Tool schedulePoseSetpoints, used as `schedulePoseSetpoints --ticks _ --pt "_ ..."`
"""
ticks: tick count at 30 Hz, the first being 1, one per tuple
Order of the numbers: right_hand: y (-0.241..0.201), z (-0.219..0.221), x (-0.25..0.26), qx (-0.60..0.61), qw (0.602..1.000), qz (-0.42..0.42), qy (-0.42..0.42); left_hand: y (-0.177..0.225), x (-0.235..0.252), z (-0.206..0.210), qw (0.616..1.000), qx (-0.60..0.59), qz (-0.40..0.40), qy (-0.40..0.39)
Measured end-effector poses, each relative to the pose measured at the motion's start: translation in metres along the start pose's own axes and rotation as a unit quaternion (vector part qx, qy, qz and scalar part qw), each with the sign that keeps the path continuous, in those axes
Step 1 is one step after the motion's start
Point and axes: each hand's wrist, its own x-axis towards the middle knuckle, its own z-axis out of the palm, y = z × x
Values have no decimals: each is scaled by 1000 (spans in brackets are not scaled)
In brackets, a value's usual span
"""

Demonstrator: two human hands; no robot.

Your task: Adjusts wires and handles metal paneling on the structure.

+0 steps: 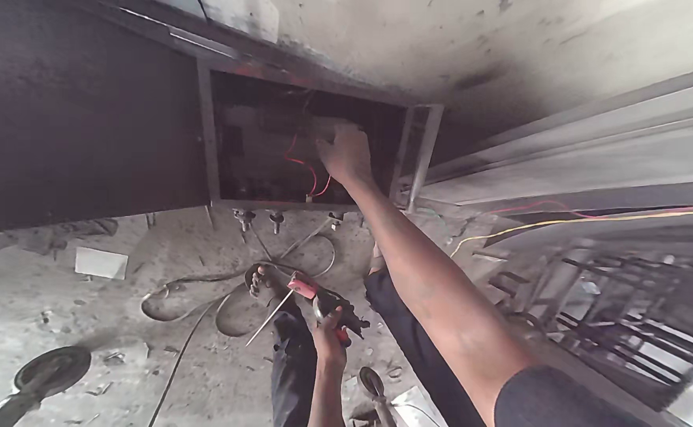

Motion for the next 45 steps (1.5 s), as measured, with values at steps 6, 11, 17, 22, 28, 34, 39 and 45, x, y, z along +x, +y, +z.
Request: schedulePoseSetpoints --ticks 6,11,17,22,28,34,39,45 --pt "-2 -4 -3 5 1000 3 -8 2 1 2 1000 3 4 -6" --pt "-2 1 1 -6 1000 -8 -9 3 3 0 1000 -1 7 -14" --pt "-5 0 4 -8 1000 7 -18 5 3 2 1000 1 5 -14" --pt "1 -2 3 -9 1000 18 -7 8 4 3 1000 0 5 -16" --pt "8 -5 -3 6 1000 19 7 11 2 6 1000 -12 9 -21" --pt "14 -6 -6 35 999 -12 15 14 0 6 1000 -21 5 -19" --pt "2 0 2 -16 1000 -23 1 15 1 3 1000 -24 2 -19" --pt "-1 -5 -5 -76 995 23 -52 15 0 2 999 -26 3 -24"
